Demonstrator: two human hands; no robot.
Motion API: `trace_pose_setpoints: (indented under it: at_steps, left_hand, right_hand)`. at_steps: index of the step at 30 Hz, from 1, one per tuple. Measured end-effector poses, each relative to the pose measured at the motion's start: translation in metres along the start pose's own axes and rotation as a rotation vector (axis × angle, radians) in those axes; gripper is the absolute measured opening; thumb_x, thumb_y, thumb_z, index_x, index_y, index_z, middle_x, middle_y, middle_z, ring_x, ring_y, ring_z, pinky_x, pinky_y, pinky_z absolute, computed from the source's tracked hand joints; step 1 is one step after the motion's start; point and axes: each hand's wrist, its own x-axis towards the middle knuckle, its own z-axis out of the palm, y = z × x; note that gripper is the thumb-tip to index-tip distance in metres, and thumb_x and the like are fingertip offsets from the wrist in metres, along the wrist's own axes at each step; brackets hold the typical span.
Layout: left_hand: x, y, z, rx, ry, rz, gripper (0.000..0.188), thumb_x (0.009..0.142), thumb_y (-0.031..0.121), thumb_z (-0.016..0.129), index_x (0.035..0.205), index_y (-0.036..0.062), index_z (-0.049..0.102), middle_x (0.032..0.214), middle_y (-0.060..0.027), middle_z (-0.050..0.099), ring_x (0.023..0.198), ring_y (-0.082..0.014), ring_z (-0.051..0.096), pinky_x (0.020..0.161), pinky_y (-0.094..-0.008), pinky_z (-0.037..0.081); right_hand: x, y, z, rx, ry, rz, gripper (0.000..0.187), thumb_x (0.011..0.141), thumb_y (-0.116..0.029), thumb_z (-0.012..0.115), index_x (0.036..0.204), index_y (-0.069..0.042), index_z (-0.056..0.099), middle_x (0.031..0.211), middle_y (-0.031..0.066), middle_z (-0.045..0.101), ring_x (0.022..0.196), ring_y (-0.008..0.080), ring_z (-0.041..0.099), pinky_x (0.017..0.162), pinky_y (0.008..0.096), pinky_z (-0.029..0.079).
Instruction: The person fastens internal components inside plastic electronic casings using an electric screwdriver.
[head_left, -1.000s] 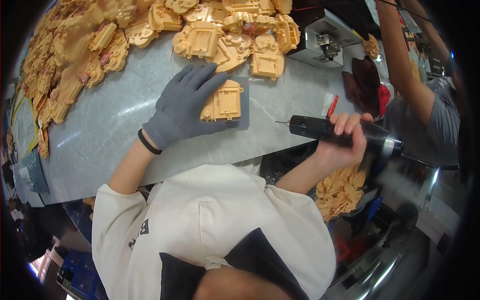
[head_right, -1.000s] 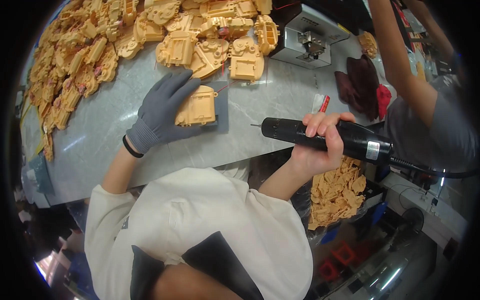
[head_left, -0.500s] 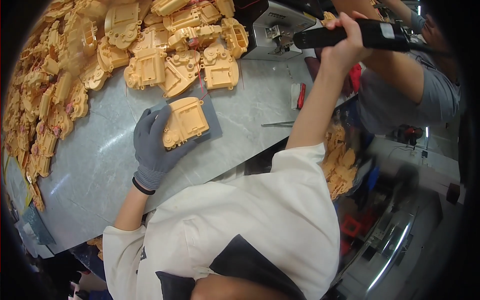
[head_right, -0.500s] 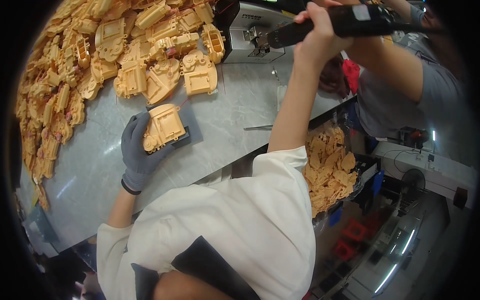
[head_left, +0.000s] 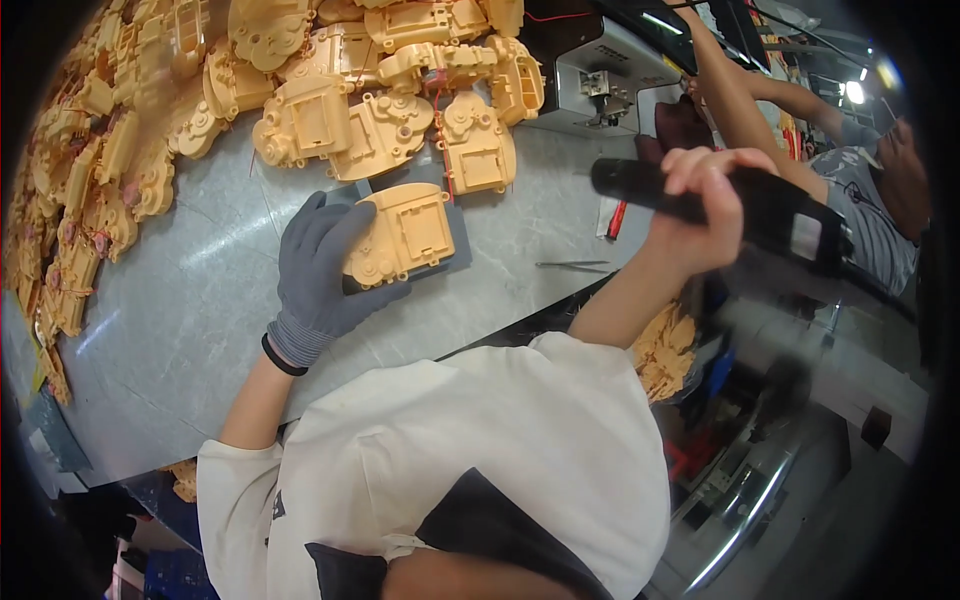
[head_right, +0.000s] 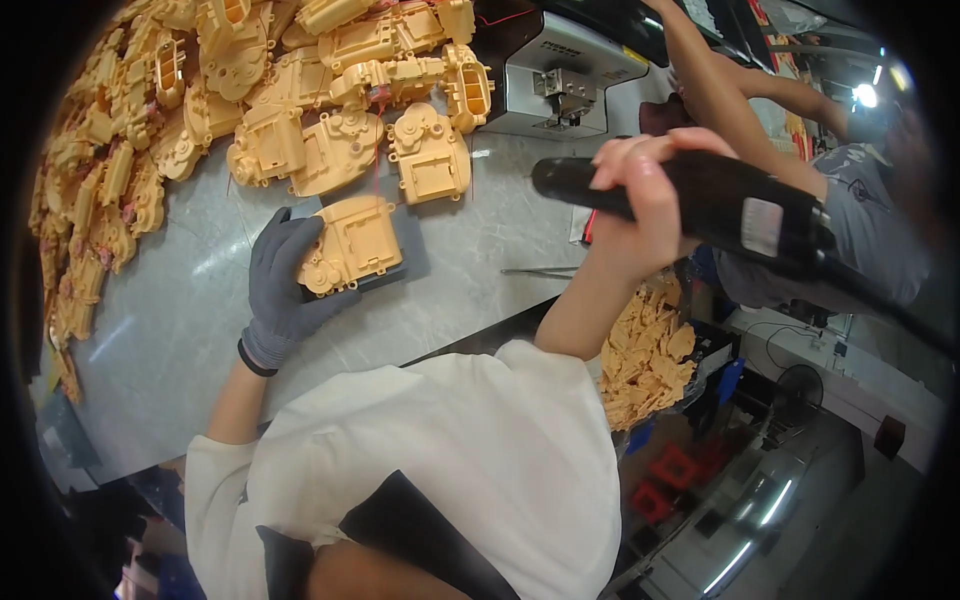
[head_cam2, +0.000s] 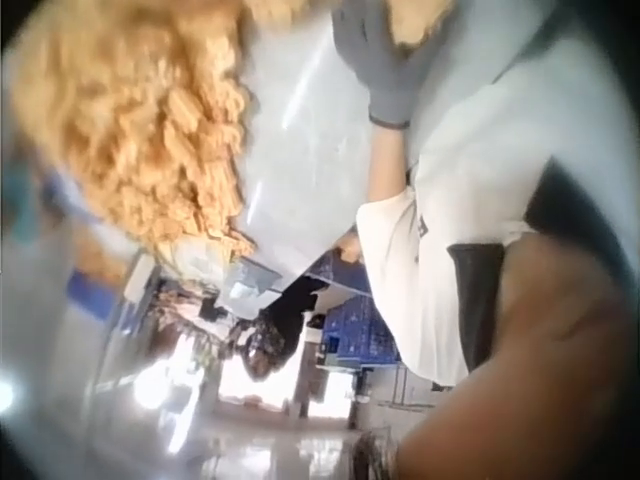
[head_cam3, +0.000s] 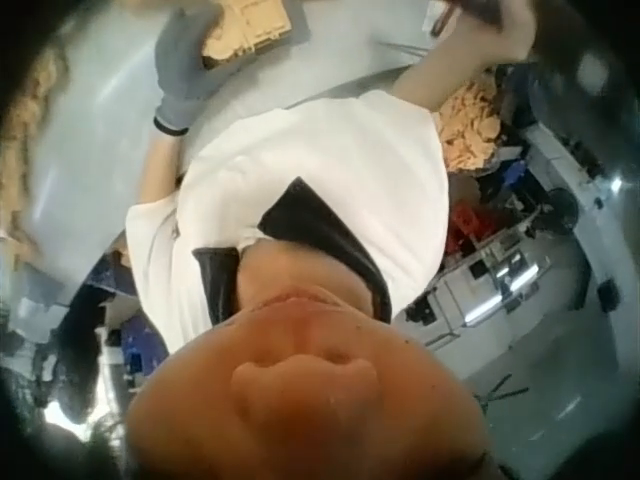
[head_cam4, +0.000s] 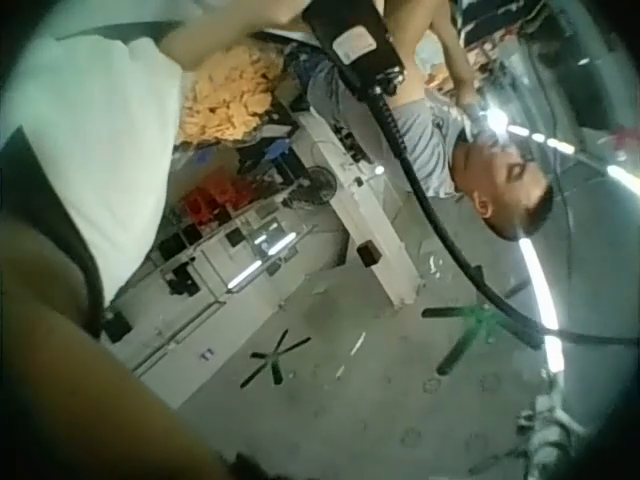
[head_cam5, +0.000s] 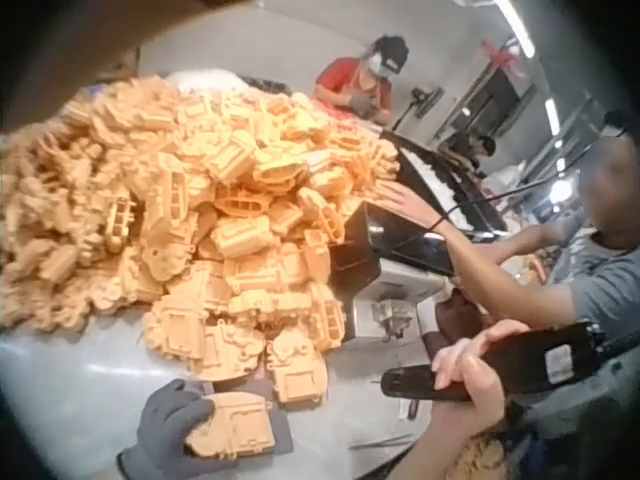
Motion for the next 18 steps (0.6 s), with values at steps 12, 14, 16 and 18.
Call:
trace_pose_setpoints:
  at_steps: [12, 14, 16, 18]
  left_hand:
    - [-0.002, 0.004, -0.004, -0.092, -0.151, 0.056, 0.075, 0.057, 0.039, 0.079, 0.119, 0.0069, 0.052, 0.093, -0.0079, 0.057, 0.091, -0.0276, 0.054, 0.099, -0.0489, 0.034]
    - [-0.005, 0.006, -0.001, -0.073, -0.149, 0.027, 0.075, 0.057, 0.04, 0.079, 0.119, 0.0077, 0.052, 0.094, -0.0074, 0.056, 0.091, -0.027, 0.054, 0.099, -0.0496, 0.034]
    - [-0.007, 0.007, 0.0, -0.059, -0.139, 0.014, 0.075, 0.057, 0.04, 0.079, 0.119, 0.0078, 0.052, 0.094, -0.0075, 0.056, 0.091, -0.0268, 0.054, 0.099, -0.0495, 0.034]
    - [-0.005, 0.003, 0.004, -0.041, -0.117, -0.012, 0.074, 0.057, 0.04, 0.079, 0.119, 0.008, 0.052, 0.093, -0.0076, 0.056, 0.091, -0.0266, 0.054, 0.1, -0.0494, 0.034]
  right_hand:
    - [0.075, 0.049, -0.007, -0.18, 0.143, 0.056, 0.025, 0.068, 0.005, 0.055, 0.092, 0.003, 0.05, 0.058, 0.0097, 0.048, 0.047, 0.0208, 0.049, 0.054, 0.035, 0.044]
    - [0.066, 0.043, -0.005, -0.202, 0.134, 0.096, 0.024, 0.069, 0.004, 0.055, 0.092, 0.002, 0.05, 0.059, 0.0094, 0.048, 0.048, 0.0206, 0.049, 0.055, 0.0354, 0.044]
    - [0.048, 0.035, -0.003, -0.206, 0.07, 0.179, 0.024, 0.071, 0.0, 0.054, 0.095, -0.001, 0.05, 0.061, 0.0078, 0.046, 0.051, 0.0198, 0.047, 0.06, 0.0364, 0.042]
    - [0.014, 0.018, 0.004, -0.018, -0.019, 0.179, 0.028, 0.072, -0.002, 0.053, 0.099, -0.005, 0.051, 0.063, 0.0052, 0.043, 0.052, 0.0185, 0.045, 0.058, 0.0361, 0.038]
